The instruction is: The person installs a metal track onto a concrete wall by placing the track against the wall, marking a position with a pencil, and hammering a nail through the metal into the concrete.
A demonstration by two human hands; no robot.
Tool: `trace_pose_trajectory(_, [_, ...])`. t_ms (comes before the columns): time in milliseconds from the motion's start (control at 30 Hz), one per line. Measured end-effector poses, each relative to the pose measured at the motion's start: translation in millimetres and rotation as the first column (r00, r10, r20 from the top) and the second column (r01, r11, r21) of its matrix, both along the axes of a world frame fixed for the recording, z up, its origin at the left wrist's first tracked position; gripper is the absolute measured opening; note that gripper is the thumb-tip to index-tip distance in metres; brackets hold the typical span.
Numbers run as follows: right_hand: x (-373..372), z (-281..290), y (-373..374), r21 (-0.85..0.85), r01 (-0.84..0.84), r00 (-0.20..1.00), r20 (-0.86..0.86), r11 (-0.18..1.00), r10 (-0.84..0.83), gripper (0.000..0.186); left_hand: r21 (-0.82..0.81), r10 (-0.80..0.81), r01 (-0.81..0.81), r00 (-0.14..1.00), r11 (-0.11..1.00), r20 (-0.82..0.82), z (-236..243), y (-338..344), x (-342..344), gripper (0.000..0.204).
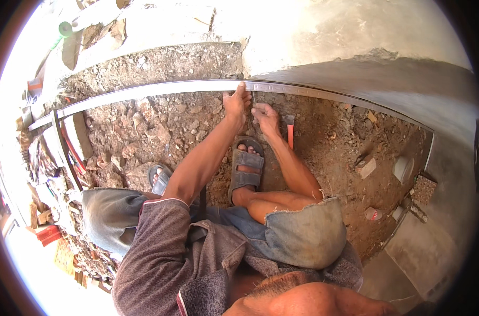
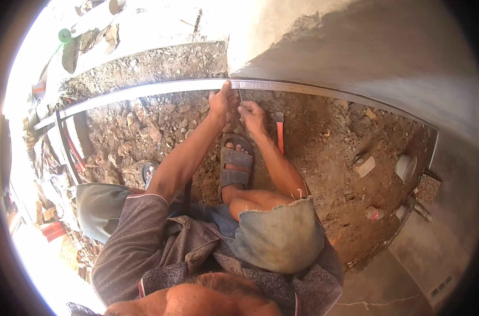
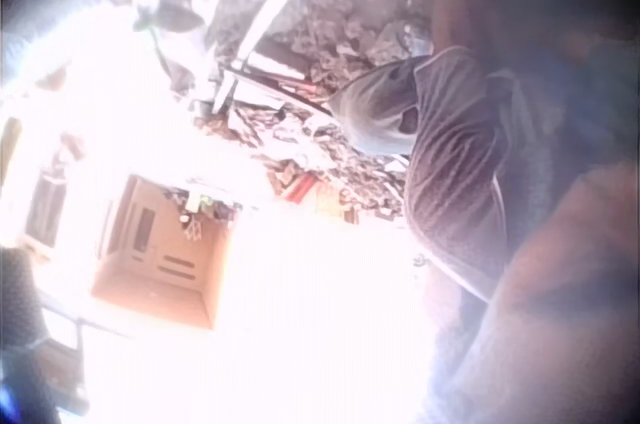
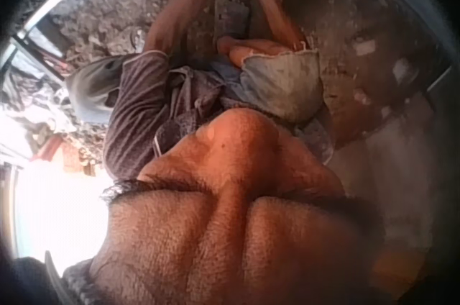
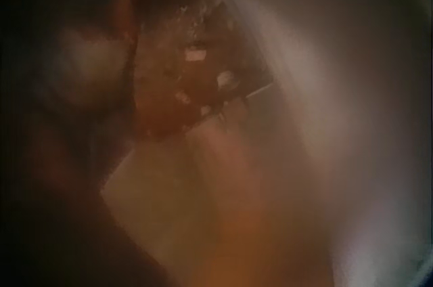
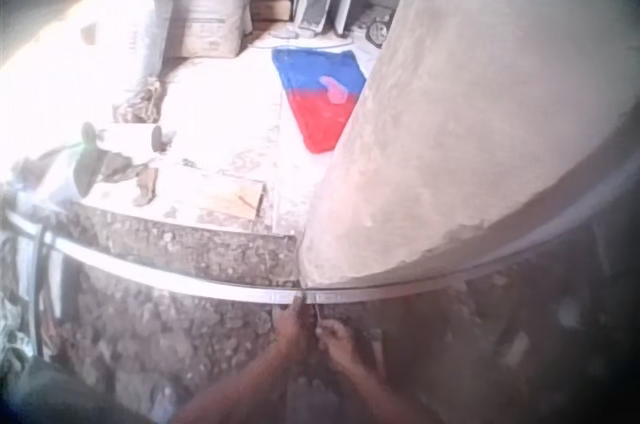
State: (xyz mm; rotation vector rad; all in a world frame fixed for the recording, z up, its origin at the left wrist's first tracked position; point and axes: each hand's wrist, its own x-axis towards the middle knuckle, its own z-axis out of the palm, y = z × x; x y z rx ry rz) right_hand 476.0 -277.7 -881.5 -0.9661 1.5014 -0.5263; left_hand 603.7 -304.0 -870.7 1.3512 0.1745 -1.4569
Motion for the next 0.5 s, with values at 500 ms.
trace_pose_trajectory(500, [17,-6,16,0.015,0.139,0.968,0.209,0.99,-0.139,0.022,-0.098,-0.114,0.096,0.974,0.991,-0.195,-4,5,12,0.042])
